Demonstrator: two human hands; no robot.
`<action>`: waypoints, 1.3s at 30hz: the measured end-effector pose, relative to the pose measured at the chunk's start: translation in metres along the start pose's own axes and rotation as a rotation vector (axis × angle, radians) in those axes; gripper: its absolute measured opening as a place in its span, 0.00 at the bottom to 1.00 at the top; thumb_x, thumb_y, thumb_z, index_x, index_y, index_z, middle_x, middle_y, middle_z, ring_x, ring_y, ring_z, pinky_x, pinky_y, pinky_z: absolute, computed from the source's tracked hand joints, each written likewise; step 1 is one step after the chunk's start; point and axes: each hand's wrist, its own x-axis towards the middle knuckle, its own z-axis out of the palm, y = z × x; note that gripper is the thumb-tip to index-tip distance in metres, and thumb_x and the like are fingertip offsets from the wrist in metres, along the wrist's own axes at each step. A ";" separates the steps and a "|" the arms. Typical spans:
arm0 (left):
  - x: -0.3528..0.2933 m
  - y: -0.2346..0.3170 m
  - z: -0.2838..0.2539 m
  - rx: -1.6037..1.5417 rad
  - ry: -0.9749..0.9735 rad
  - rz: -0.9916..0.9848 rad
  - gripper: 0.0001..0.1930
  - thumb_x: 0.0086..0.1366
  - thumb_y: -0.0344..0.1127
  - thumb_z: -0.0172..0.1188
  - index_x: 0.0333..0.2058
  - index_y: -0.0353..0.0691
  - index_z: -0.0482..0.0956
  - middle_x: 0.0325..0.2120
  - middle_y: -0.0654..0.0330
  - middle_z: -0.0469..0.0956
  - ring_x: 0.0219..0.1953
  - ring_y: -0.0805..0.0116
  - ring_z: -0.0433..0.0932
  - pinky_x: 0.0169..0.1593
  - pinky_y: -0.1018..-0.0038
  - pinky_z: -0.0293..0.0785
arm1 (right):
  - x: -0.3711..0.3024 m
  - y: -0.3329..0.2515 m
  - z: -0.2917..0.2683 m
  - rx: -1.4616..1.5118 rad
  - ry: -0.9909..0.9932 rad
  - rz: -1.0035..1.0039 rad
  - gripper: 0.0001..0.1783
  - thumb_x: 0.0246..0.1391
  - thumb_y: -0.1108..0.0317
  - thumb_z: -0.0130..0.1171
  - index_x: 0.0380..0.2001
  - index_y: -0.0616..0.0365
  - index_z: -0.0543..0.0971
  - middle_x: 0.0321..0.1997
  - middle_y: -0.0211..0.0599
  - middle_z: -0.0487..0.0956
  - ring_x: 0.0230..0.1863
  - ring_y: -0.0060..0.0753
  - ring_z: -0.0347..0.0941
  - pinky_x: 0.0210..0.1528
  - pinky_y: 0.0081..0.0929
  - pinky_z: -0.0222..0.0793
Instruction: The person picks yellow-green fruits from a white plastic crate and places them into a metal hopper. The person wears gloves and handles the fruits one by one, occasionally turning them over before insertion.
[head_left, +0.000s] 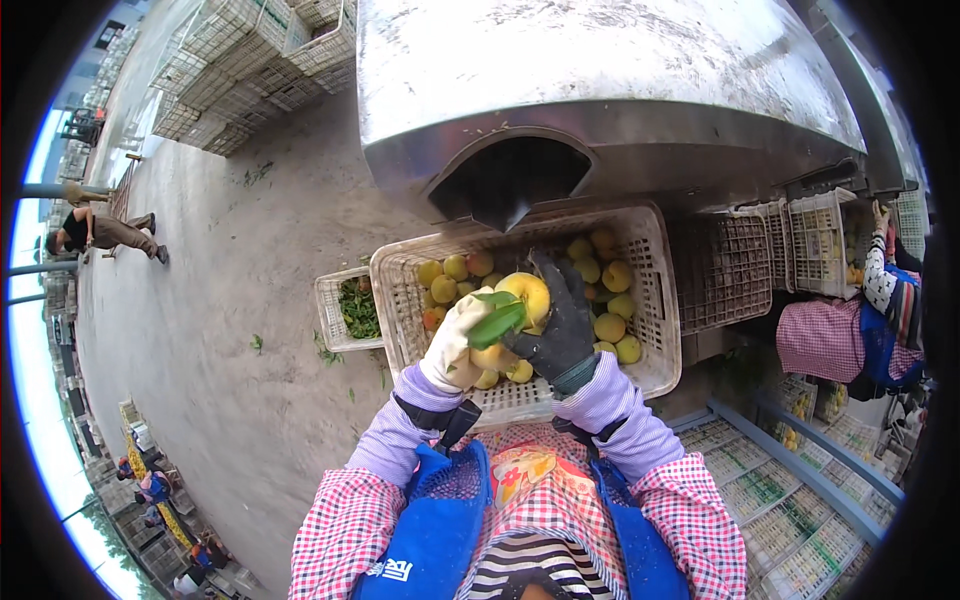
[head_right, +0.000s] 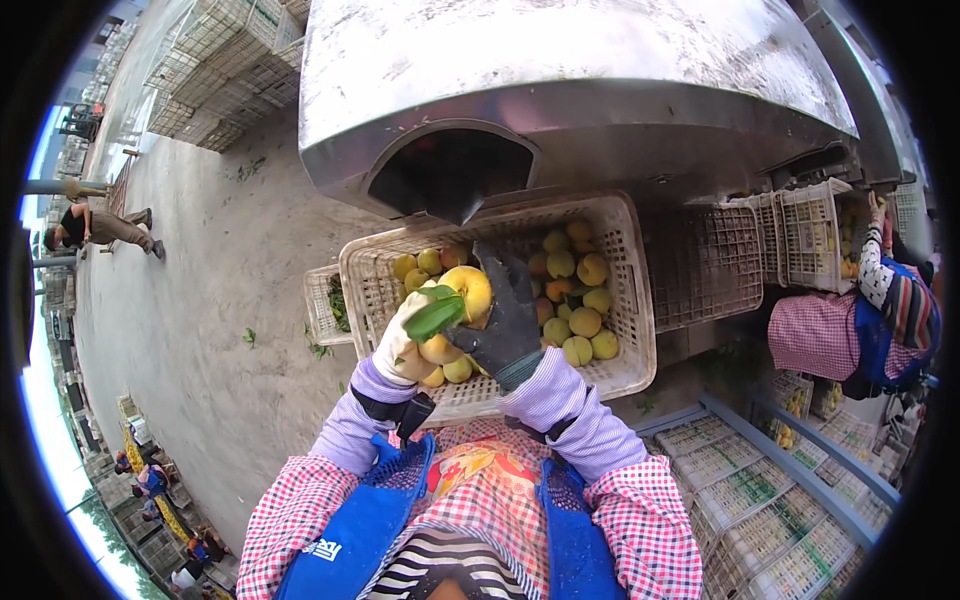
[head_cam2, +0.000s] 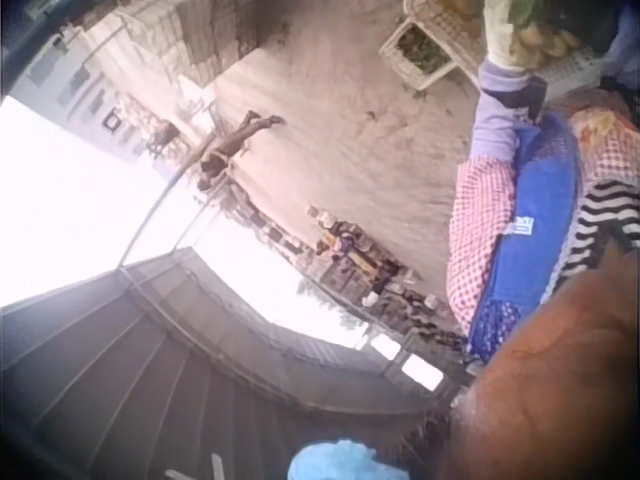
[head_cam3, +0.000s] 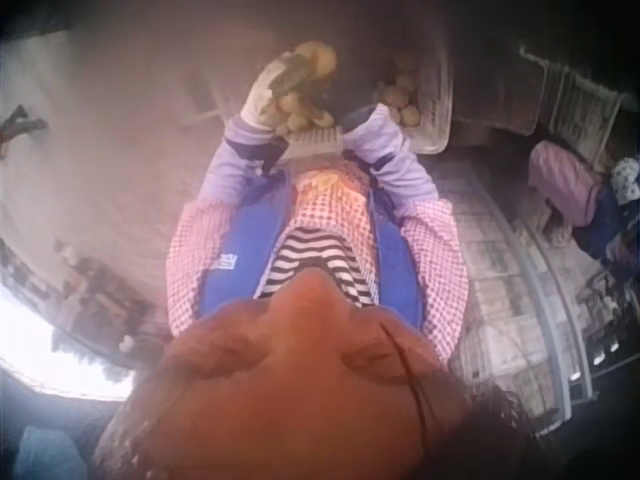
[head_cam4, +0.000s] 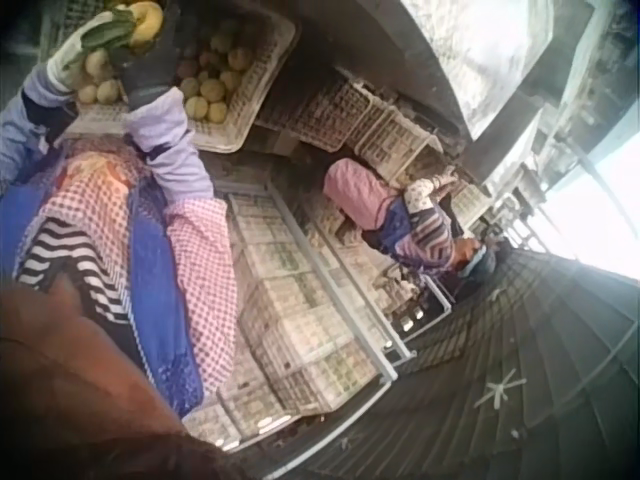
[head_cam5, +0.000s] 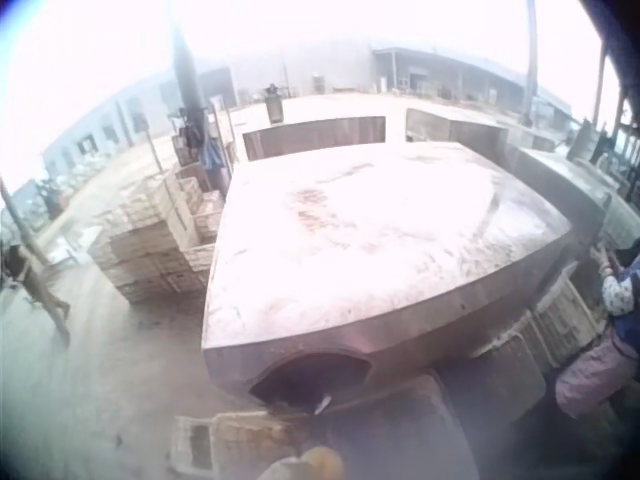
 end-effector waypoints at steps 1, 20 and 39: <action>-0.002 0.008 -0.002 0.180 -0.040 0.056 0.20 0.68 0.42 0.64 0.53 0.37 0.76 0.52 0.56 0.79 0.52 0.68 0.80 0.52 0.68 0.79 | 0.002 -0.002 0.004 0.047 0.041 0.011 0.57 0.33 0.49 0.82 0.65 0.60 0.68 0.60 0.50 0.71 0.60 0.54 0.70 0.64 0.47 0.66; 0.020 0.044 0.004 -0.405 0.147 -0.071 0.26 0.77 0.56 0.46 0.61 0.42 0.73 0.57 0.55 0.76 0.57 0.58 0.76 0.63 0.55 0.73 | 0.092 0.001 0.005 -0.250 -0.001 -0.387 0.49 0.48 0.44 0.72 0.66 0.61 0.68 0.67 0.55 0.69 0.68 0.61 0.65 0.67 0.52 0.62; 0.055 -0.069 -0.071 0.624 0.209 -0.016 0.28 0.70 0.47 0.56 0.63 0.40 0.68 0.59 0.48 0.72 0.61 0.46 0.69 0.64 0.57 0.64 | 0.117 0.026 -0.019 -0.321 -0.198 -0.351 0.35 0.52 0.52 0.70 0.60 0.56 0.74 0.61 0.51 0.75 0.59 0.53 0.73 0.61 0.46 0.68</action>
